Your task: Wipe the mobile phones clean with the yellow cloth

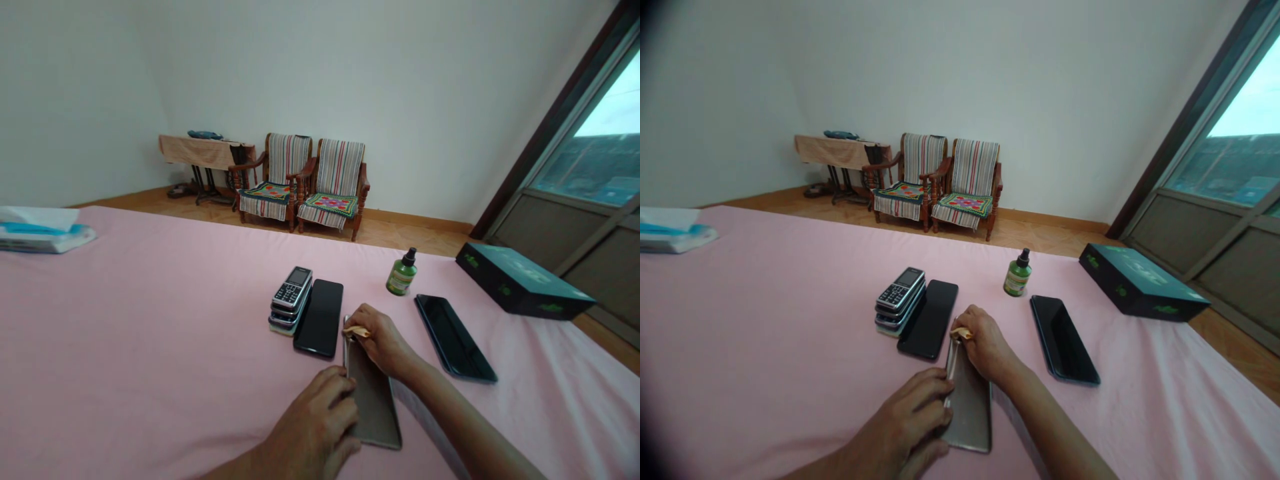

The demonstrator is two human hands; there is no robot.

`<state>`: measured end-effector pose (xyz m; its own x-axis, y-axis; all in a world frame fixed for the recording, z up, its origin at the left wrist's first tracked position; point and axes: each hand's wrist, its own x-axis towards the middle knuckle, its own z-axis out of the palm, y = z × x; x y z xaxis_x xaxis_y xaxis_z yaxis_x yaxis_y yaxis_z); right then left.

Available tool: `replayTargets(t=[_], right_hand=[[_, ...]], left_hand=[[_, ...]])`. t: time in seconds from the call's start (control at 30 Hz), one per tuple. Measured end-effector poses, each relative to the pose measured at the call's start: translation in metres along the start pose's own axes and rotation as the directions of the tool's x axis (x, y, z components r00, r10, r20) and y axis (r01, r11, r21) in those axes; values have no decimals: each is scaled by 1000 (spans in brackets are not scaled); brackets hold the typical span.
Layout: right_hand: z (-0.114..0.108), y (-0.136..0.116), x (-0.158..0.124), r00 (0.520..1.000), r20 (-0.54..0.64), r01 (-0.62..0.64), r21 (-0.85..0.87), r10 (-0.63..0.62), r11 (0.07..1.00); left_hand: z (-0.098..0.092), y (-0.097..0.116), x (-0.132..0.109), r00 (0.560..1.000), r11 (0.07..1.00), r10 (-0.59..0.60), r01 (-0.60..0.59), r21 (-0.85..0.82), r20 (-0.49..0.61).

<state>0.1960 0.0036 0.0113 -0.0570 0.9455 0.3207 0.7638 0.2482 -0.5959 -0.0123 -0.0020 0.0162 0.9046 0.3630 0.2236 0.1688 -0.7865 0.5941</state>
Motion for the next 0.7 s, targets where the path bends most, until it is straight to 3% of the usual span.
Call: replayTargets(t=[0.7], right_hand=[[-5, 9, -19, 993, -83, -86, -75, 79, 994]], left_hand=[[0, 0, -1, 999, 1000, 28, -28, 3, -19]])
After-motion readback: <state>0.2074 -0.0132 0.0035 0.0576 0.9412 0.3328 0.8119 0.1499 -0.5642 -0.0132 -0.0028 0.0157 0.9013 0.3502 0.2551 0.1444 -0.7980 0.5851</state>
